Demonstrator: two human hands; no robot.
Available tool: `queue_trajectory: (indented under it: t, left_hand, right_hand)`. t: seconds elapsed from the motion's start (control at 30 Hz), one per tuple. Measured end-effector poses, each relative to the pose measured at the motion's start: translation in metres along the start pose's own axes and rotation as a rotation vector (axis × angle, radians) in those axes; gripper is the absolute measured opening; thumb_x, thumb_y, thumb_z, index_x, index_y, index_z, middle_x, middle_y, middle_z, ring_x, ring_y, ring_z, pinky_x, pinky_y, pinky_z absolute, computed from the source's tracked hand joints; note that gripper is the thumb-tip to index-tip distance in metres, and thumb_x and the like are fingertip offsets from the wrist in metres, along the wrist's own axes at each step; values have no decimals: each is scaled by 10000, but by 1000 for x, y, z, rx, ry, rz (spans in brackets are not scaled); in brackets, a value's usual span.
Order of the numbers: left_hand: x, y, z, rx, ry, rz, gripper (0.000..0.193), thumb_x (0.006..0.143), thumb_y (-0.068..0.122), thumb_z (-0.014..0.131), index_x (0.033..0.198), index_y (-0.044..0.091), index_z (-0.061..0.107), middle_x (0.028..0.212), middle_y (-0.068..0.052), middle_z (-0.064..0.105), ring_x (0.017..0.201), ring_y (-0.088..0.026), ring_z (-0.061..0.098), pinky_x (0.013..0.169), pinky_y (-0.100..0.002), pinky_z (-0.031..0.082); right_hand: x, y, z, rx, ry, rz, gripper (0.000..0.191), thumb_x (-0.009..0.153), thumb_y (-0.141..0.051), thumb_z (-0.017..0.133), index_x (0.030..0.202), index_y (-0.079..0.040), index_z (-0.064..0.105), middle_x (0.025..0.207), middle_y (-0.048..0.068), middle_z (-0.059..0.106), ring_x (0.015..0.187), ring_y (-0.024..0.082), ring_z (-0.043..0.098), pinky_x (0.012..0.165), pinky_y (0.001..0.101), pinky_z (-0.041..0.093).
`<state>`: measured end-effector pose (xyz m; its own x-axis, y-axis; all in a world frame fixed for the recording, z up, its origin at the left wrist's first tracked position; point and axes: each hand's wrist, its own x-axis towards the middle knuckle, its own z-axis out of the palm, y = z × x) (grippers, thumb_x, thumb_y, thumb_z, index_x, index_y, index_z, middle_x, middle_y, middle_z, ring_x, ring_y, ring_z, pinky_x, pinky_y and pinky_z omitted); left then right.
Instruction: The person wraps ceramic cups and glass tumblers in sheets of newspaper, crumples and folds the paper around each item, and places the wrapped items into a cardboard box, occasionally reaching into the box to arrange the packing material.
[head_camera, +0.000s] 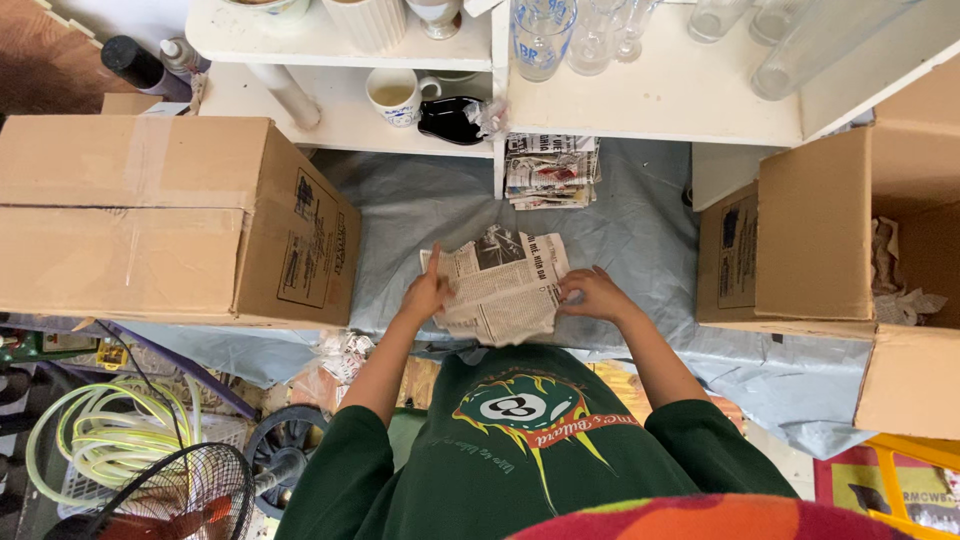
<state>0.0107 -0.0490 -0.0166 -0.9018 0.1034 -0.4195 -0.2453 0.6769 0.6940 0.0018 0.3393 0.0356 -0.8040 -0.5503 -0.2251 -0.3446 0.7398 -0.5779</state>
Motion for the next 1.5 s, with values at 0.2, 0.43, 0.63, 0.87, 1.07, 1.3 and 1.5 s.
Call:
queue_trajectory:
  t: [0.2, 0.43, 0.63, 0.87, 1.07, 1.3, 1.5]
  left_hand:
    - [29, 11, 23, 419, 462, 118, 545, 860, 384, 709, 1322, 156, 532, 930, -168, 744, 755, -355, 728, 628, -504, 573]
    - [30, 16, 35, -618, 339, -48, 362, 1019, 234, 593, 1283, -13, 580, 821, -178, 743, 706, -289, 738, 641, -418, 569]
    - [5, 27, 68, -284, 554, 362, 757, 796, 132, 775, 1424, -46, 390, 1250, -210, 630, 1063, -367, 661, 911, -455, 530]
    - [16, 33, 81, -495, 379, 86, 496, 958, 277, 634, 1410, 70, 639, 1333, -153, 732, 1237, -279, 711, 1098, -406, 539]
    - [22, 13, 51, -915, 340, 8, 415, 975, 223, 666, 1321, -3, 623, 1176, -62, 743, 1045, -202, 691, 908, -367, 540]
    - [20, 4, 45, -1112, 348, -54, 301, 873, 164, 728, 1135, 26, 674, 1030, -73, 761, 870, -153, 716, 759, -307, 571]
    - [14, -7, 44, -1101, 308, -144, 172, 889, 172, 750, 974, 43, 677, 883, -52, 710, 760, -146, 625, 672, -287, 478]
  right_hand:
    - [3, -8, 42, 126, 632, 202, 672, 824, -343, 862, 1312, 14, 569, 1274, 226, 594, 1160, 386, 571, 991, 482, 447]
    - [10, 8, 81, 1025, 675, 589, 557, 862, -191, 812, 1309, 67, 600, 1189, 218, 687, 970, 234, 623, 817, 353, 505]
    - [20, -7, 72, 735, 836, 68, 258, 900, -81, 723, 1126, -46, 602, 1372, 191, 651, 1259, 281, 630, 1047, 374, 524]
    - [34, -88, 81, 305, 377, -488, 371, 716, -139, 807, 1005, -99, 578, 1544, 201, 456, 1479, 426, 363, 1230, 536, 282]
    - [45, -139, 77, -127, 121, -333, 670, 738, -271, 870, 1303, -69, 571, 1549, 213, 339, 1453, 459, 231, 1147, 674, 137]
    - [28, -104, 87, 11, 172, -240, 915, 678, -141, 786, 1509, -88, 407, 1564, 216, 339, 1434, 447, 312, 1155, 515, 310]
    - [23, -35, 117, 267, 543, 168, 422, 861, -2, 679, 1259, -136, 723, 1166, 120, 740, 1063, 314, 716, 938, 378, 572]
